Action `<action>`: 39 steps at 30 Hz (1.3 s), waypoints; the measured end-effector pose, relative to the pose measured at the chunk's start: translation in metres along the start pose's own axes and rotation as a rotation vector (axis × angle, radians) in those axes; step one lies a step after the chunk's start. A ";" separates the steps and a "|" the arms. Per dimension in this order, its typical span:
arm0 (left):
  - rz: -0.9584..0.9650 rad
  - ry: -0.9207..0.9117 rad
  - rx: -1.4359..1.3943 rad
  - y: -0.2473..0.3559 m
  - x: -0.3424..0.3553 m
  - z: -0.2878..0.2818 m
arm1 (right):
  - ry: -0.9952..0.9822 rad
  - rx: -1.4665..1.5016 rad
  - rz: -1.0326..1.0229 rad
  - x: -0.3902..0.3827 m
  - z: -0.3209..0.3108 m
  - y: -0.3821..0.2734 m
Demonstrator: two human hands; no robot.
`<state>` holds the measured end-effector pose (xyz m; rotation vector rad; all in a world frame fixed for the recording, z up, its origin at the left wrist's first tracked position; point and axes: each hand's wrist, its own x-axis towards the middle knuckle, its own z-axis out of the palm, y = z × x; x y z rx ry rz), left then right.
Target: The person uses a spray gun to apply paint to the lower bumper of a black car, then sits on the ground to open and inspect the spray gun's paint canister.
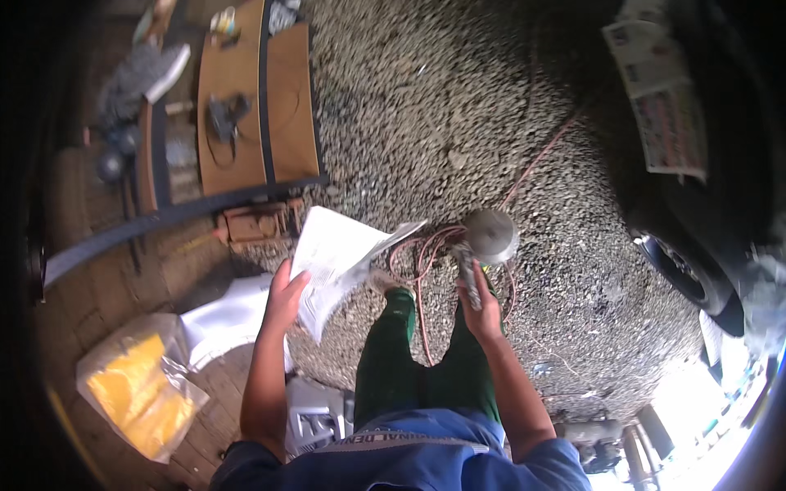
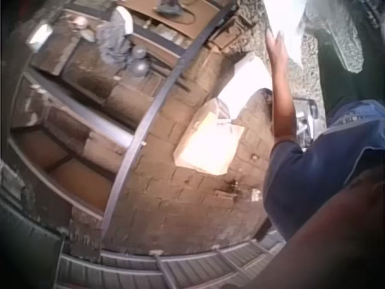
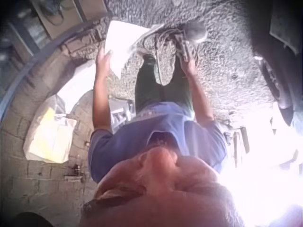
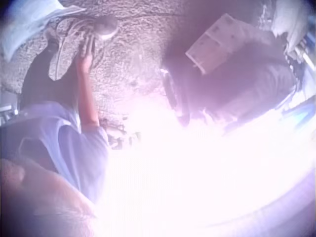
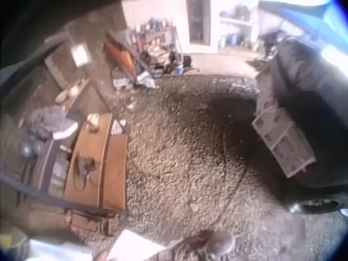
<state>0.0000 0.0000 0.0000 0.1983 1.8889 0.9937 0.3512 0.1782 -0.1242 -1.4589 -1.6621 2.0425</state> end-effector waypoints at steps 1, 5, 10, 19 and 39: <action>0.013 0.044 -0.297 0.022 -0.006 -0.009 | -0.010 -0.054 -0.042 0.016 0.026 -0.020; 0.108 0.079 -0.690 0.137 -0.124 0.082 | -0.142 0.082 -0.217 -0.032 -0.075 -0.165; 0.277 -0.014 -1.181 0.179 -0.160 0.135 | -0.129 0.014 -0.454 -0.064 -0.122 -0.263; 0.413 -0.280 -0.971 0.309 -0.182 0.257 | -0.164 0.361 -0.528 -0.118 -0.216 -0.339; 0.148 -1.272 -0.264 0.412 0.047 0.376 | 0.728 0.483 -0.512 -0.213 -0.227 -0.405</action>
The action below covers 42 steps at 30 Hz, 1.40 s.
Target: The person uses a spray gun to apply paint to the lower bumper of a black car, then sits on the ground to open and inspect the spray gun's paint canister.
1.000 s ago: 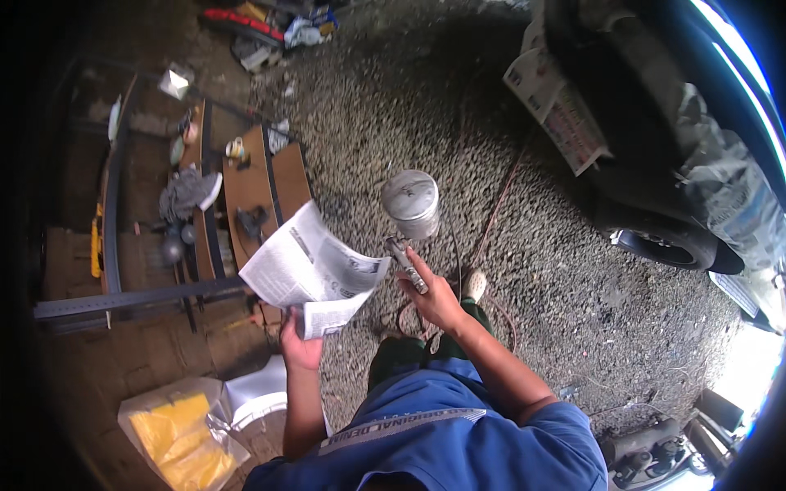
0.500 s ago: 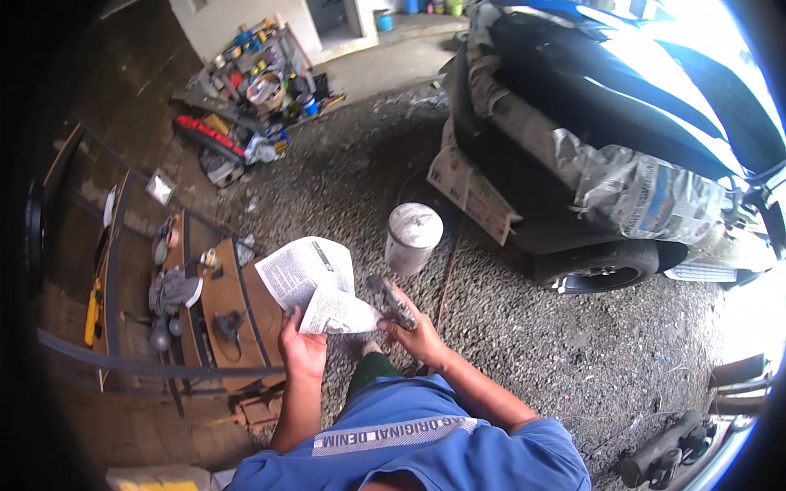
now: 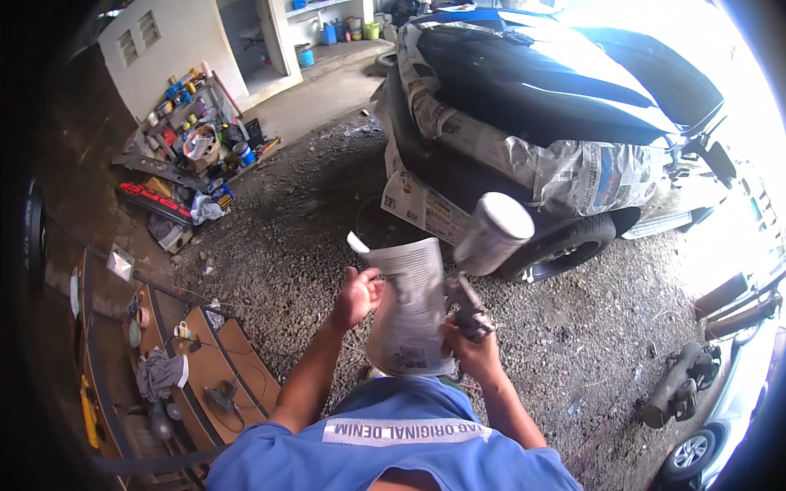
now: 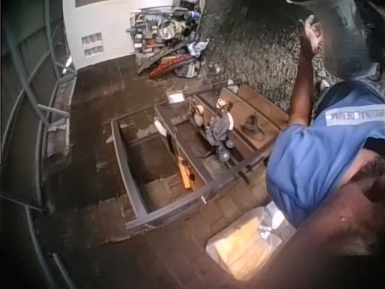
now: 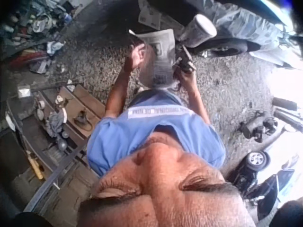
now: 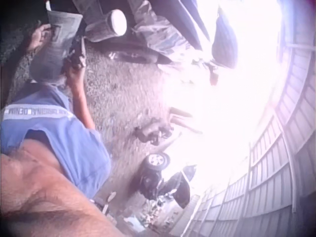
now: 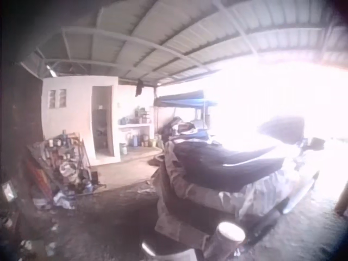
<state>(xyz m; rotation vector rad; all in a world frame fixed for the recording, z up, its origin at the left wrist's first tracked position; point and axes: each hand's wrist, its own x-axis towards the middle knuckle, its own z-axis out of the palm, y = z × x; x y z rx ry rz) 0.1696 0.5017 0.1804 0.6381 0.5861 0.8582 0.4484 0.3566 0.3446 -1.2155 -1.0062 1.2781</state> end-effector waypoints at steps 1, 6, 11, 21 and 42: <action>-0.001 -0.094 -0.037 -0.010 0.006 0.021 | 0.092 -0.013 -0.005 -0.004 -0.005 0.002; -0.041 -0.213 -0.017 -0.021 0.011 0.027 | 0.419 0.021 0.023 -0.021 0.002 0.009; 0.110 -0.182 0.150 0.015 0.034 0.042 | 0.686 0.078 -0.036 -0.040 0.008 0.018; 0.069 -0.314 0.559 0.082 -0.019 0.050 | 0.827 -0.034 -0.111 -0.046 0.005 0.052; 0.492 -0.586 1.610 0.098 -0.088 0.171 | 0.260 0.076 -0.077 -0.060 0.086 0.057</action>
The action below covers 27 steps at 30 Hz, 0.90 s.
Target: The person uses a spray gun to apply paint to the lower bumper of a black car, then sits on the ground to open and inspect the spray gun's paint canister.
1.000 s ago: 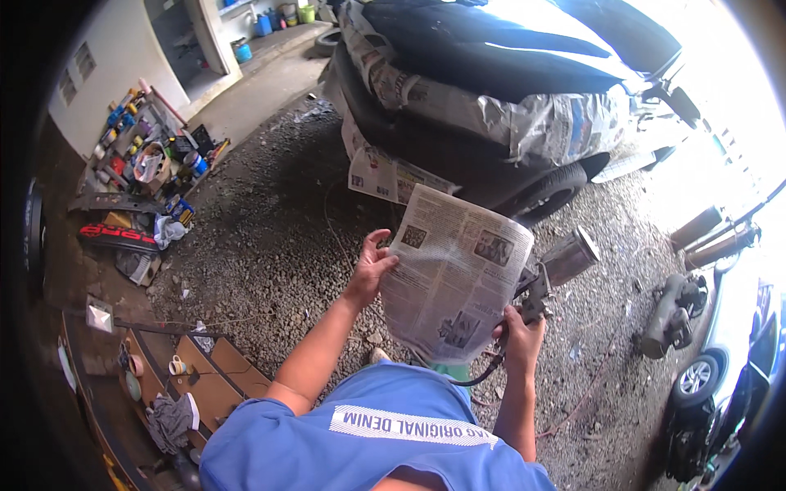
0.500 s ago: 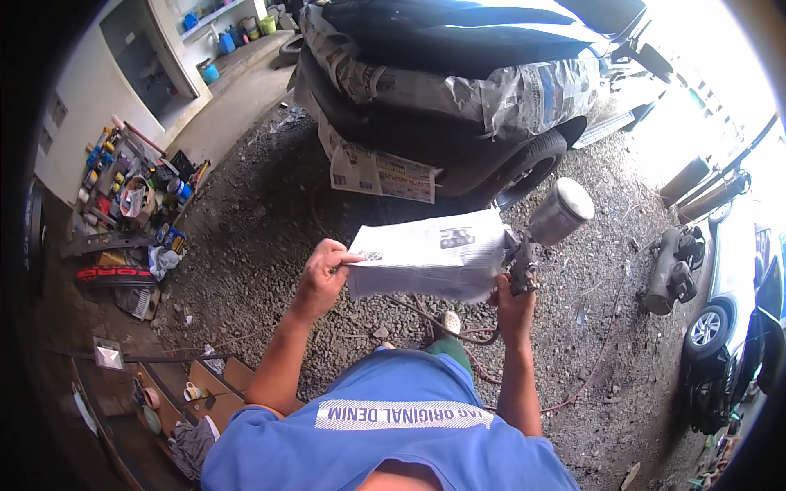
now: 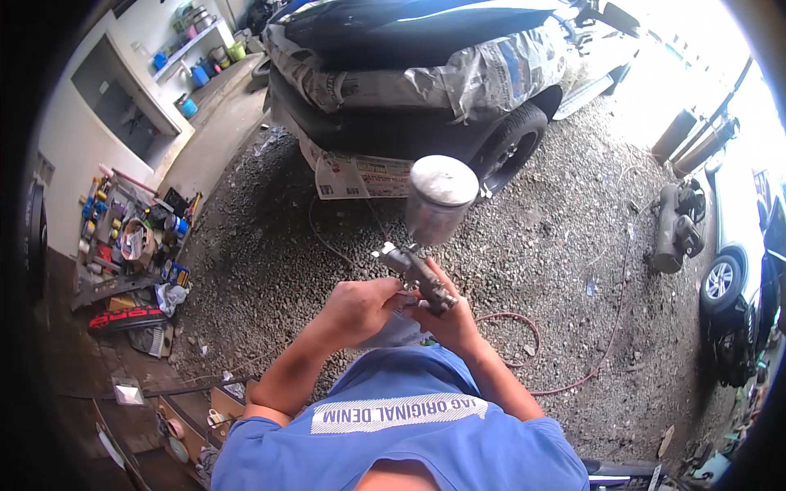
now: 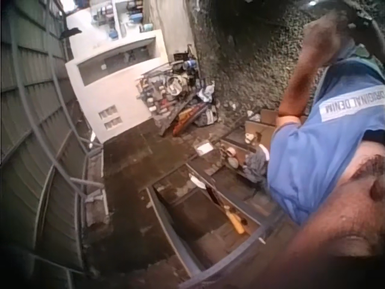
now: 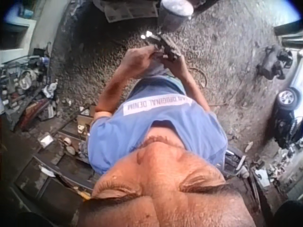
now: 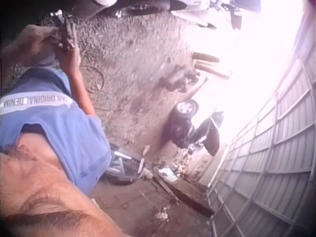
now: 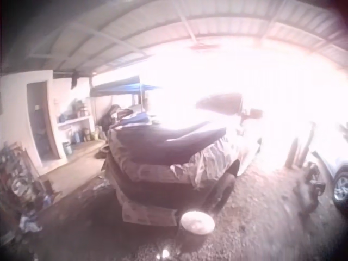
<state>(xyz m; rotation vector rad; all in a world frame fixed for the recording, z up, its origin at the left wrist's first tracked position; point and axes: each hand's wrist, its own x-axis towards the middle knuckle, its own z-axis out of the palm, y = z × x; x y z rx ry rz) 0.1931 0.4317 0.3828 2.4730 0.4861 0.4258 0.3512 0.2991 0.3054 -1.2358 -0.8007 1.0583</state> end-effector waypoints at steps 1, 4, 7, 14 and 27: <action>-0.010 0.006 -0.012 0.002 -0.001 -0.004 | 0.000 -0.061 0.010 -0.002 -0.002 0.000; -0.023 0.044 -0.007 -0.005 -0.012 -0.018 | -0.005 -0.223 -0.019 -0.005 -0.012 0.009; -0.048 0.189 -0.109 -0.012 -0.015 -0.041 | -0.015 -0.312 -0.045 -0.007 -0.023 0.010; -0.425 -0.281 -0.841 -0.025 0.001 -0.046 | 0.052 -0.383 -0.069 -0.006 -0.058 0.012; -0.435 -0.462 0.312 -0.245 0.197 0.074 | 0.572 -0.876 -0.299 0.014 -0.287 -0.004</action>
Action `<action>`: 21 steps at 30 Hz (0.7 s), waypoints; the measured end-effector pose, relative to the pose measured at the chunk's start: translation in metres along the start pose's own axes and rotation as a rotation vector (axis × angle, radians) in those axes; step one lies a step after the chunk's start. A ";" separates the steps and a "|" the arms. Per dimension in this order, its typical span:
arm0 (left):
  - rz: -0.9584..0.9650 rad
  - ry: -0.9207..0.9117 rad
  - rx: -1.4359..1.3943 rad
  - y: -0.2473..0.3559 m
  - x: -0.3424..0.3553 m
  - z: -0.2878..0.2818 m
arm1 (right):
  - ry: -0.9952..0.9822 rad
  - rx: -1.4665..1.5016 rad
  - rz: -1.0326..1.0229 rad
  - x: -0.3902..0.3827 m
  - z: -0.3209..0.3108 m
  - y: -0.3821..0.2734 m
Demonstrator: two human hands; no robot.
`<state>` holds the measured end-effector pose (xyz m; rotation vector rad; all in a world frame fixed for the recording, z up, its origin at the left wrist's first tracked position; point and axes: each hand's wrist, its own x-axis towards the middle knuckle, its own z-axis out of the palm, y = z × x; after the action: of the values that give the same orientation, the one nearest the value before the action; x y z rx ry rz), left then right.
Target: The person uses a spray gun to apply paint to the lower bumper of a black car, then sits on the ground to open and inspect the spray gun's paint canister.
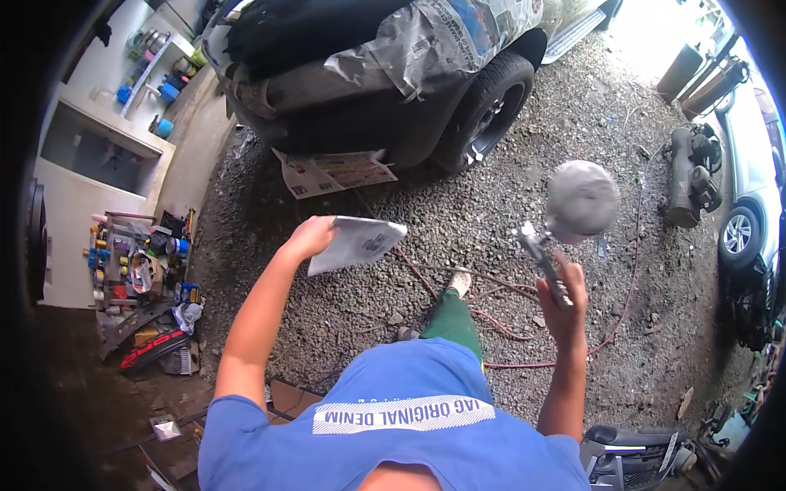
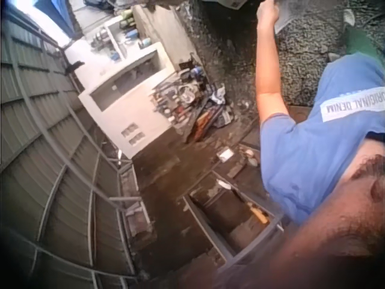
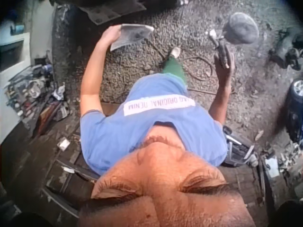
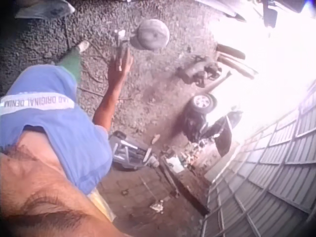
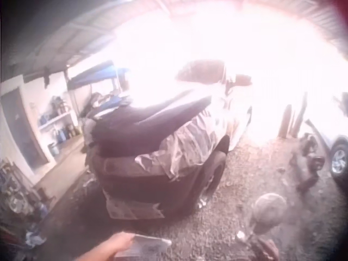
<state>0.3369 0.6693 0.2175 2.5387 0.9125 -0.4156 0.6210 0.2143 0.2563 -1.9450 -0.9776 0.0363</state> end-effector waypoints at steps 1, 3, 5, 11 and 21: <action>-0.052 0.016 0.020 0.017 0.029 0.004 | -0.083 0.131 0.266 0.002 -0.010 0.020; -0.006 -0.039 -0.123 0.008 0.105 0.028 | -0.242 0.405 0.810 0.006 -0.020 0.052; 0.046 0.018 -0.365 -0.045 0.174 0.054 | -0.192 0.503 0.805 0.015 0.007 0.075; -0.246 0.122 -0.754 -0.069 0.287 0.093 | -0.288 0.584 0.784 0.031 0.093 0.109; -0.366 0.256 -1.311 -0.096 0.301 0.123 | -0.351 0.468 0.634 0.074 0.214 0.110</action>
<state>0.4803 0.8395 -0.0383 1.2284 1.1835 0.3557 0.6555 0.3888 0.0775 -1.7521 -0.4623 0.9093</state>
